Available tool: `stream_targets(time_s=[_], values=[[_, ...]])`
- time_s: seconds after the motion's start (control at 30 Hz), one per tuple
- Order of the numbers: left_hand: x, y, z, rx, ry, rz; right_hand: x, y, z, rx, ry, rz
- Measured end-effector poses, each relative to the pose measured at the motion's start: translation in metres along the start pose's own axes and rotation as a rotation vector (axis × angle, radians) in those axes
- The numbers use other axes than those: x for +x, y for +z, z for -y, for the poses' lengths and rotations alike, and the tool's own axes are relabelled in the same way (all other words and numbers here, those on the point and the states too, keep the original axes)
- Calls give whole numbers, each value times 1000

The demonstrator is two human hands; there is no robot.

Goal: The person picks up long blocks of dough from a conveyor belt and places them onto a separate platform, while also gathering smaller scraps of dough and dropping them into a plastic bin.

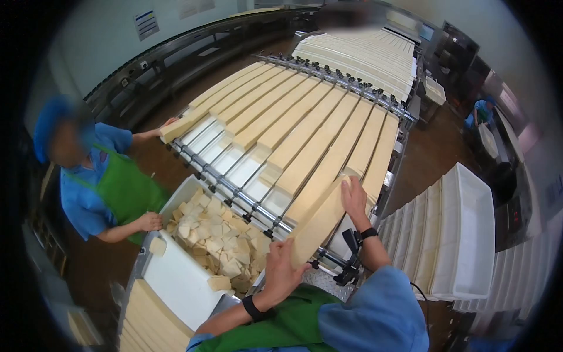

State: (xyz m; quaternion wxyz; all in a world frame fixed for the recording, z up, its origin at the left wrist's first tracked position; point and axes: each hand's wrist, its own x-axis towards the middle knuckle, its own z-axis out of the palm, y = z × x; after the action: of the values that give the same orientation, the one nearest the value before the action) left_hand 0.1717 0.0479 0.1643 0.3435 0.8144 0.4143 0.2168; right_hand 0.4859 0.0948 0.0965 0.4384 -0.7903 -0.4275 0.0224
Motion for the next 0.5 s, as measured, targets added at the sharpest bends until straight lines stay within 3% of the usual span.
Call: stream_targets(time_s=[0.13, 0.23, 0.33, 0.43, 0.5], values=[[30, 27, -4, -177, -56, 140, 34, 5, -31, -600, -108, 468], [51, 44, -1, -187, -134, 97, 30, 17, -39, -806, -258, 167], [66, 69, 9, -217, -181, 14, 20, 9, -19, -885, -168, 162], [68, 80, 8, -283, -179, -51, -24, 4, -11, -700, -283, 156], [66, 80, 12, -324, -163, -51, -53, 2, -19, -248, -314, 399]])
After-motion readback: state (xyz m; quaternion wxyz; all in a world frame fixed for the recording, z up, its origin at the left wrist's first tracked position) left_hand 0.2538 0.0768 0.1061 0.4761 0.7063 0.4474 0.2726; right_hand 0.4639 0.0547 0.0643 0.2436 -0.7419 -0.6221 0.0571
